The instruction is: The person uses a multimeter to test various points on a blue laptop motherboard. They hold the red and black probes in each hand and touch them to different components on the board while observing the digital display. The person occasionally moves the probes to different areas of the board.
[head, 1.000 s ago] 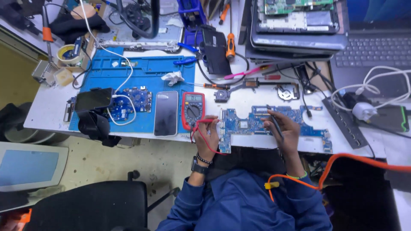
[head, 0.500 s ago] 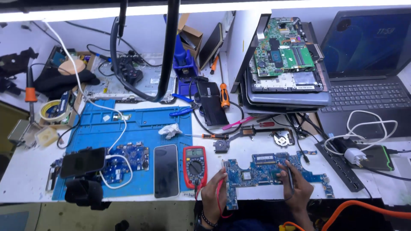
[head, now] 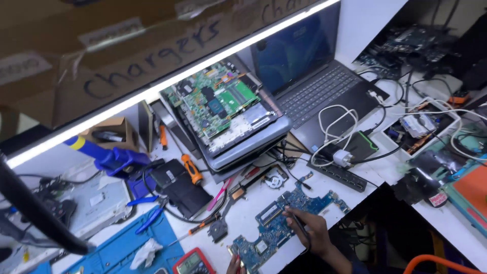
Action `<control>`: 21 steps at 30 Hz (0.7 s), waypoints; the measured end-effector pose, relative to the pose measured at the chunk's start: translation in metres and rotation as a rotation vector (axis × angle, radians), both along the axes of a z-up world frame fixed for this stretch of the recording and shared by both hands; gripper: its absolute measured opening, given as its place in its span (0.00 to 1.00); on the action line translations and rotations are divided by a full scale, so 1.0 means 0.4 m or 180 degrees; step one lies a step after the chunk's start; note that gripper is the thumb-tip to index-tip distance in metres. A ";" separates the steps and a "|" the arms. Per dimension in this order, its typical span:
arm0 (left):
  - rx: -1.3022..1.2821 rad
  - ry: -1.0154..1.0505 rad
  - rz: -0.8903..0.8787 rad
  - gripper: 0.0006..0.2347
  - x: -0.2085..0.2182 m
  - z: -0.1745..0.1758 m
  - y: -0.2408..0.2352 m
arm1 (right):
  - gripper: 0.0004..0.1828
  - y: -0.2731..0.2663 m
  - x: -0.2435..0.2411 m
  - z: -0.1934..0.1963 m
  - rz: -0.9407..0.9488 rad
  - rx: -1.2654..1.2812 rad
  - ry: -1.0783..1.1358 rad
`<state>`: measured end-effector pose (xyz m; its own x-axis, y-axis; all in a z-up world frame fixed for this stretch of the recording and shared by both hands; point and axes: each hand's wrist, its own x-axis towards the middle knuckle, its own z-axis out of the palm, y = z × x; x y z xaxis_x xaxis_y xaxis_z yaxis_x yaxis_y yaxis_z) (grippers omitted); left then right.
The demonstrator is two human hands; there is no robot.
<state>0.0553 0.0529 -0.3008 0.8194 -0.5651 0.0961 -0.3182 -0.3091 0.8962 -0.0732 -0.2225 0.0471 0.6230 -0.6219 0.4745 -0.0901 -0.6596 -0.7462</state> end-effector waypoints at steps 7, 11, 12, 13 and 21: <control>-0.0609 0.0169 0.0869 0.14 -0.072 0.150 -0.030 | 0.16 0.000 -0.001 0.001 0.0283 -0.0039 -0.0137; -0.0375 0.0088 0.0824 0.18 -0.077 0.295 -0.076 | 0.16 -0.012 -0.003 0.018 0.0497 0.0170 -0.0116; -0.0111 0.0084 0.1060 0.20 -0.096 0.392 -0.095 | 0.17 -0.013 -0.007 0.019 0.0581 0.0262 -0.0144; -0.0112 0.0087 0.1130 0.20 -0.102 0.520 -0.131 | 0.17 -0.014 -0.009 0.019 0.0650 0.0263 -0.0138; -0.0295 -0.1178 0.1077 0.14 -0.137 0.804 -0.146 | 0.20 -0.048 -0.022 -0.005 0.0948 0.0493 -0.0102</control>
<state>0.0005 -0.0057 0.0209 0.8566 -0.2494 0.4518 -0.5155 -0.3743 0.7708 -0.0821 -0.2415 0.0452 0.7746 -0.4809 0.4109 0.1147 -0.5321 -0.8389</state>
